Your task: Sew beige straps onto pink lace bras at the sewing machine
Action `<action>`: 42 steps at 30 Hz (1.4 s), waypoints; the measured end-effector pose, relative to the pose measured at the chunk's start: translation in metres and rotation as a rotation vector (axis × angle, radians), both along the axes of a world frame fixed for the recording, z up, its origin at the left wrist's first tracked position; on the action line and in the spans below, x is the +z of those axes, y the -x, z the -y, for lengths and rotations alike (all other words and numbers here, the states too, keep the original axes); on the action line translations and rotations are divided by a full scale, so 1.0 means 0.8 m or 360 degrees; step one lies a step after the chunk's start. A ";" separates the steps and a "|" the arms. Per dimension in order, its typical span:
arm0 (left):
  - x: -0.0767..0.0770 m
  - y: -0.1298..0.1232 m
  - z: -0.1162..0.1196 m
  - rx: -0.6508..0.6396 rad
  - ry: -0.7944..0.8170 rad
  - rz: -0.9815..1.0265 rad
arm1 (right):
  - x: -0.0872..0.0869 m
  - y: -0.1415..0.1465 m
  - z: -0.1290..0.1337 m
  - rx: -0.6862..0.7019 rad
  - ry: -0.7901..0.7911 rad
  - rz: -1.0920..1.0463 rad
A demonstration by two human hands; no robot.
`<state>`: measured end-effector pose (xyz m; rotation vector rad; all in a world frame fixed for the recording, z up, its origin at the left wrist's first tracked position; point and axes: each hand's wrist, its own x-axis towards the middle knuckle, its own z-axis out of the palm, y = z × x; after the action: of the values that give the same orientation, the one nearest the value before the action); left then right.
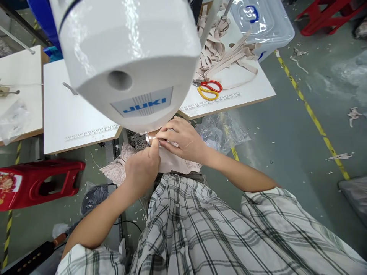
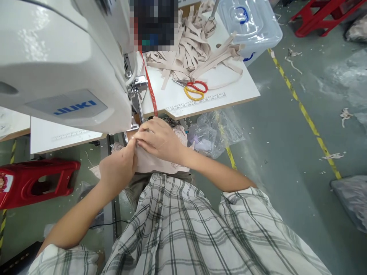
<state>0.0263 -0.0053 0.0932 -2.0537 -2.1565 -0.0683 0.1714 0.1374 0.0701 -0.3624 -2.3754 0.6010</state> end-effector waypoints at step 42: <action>0.006 -0.002 -0.036 -0.0022 -0.0241 -0.0134 | -0.005 0.026 -0.051 0.0142 0.1191 -0.0129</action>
<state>0.0277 0.0232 0.0980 -1.9518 -2.0225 -0.1395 0.1506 0.1785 0.0664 -0.5338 -2.0165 1.5132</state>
